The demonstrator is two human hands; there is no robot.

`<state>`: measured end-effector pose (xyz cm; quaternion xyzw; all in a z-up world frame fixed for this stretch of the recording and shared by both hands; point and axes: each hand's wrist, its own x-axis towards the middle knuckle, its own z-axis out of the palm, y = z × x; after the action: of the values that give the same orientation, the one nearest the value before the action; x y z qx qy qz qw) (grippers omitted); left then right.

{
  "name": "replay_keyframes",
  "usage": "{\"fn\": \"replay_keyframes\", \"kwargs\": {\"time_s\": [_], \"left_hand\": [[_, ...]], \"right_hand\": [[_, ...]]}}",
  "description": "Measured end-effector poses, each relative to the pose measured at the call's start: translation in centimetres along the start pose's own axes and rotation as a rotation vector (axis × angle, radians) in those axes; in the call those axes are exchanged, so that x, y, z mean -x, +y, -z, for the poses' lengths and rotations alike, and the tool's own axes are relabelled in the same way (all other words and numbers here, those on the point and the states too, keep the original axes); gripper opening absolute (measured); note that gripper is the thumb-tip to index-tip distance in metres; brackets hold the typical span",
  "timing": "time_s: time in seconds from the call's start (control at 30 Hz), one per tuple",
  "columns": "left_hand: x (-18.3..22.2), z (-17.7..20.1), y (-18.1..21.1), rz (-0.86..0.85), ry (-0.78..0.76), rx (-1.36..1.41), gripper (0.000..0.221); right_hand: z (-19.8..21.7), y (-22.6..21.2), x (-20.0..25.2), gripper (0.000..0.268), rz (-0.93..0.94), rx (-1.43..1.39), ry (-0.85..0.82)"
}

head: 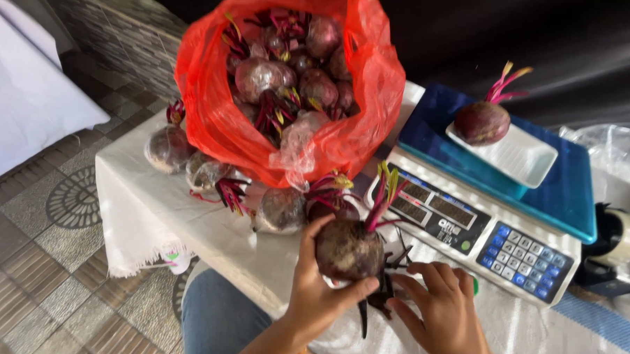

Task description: The person is trimming the stems and roots of beetroots using a small knife and then weighing each one on a digital scale.

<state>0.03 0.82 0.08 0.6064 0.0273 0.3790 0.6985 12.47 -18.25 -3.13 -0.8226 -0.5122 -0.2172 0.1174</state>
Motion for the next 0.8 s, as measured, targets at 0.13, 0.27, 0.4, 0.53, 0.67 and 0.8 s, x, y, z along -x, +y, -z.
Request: {"fn": "replay_keyframes", "kwargs": {"time_s": [0.13,0.27,0.4,0.53,0.67,0.8], "left_hand": [[1.5,-1.7,-1.3,0.106,-0.068,0.350,0.087],[1.5,-2.0,-0.8,-0.019,-0.428,0.119,0.124],[0.3,-0.2,1.5,-0.219,-0.452,-0.334,0.099],[0.8,2.7,-1.5,-0.240,-0.380,-0.377,0.076],[1.8,4.0,-6.7,-0.501,-0.075,-0.534,0.032],[1.9,3.0,-7.5,-0.533,0.039,-0.639,0.029]], "right_hand": [[1.9,-1.5,-1.1,0.085,-0.101,-0.782,0.021],[-0.2,-0.8,-0.6,0.116,-0.469,-1.556,0.192],[4.2,1.3,-3.3,0.092,-0.755,-1.182,0.381],[10.4,6.6,-9.4,0.082,-0.735,-0.792,0.460],[9.0,15.8,-12.2,0.079,-0.986,-0.516,0.428],[6.9,21.0,-13.7,0.053,-1.072,-0.612,0.247]]}}
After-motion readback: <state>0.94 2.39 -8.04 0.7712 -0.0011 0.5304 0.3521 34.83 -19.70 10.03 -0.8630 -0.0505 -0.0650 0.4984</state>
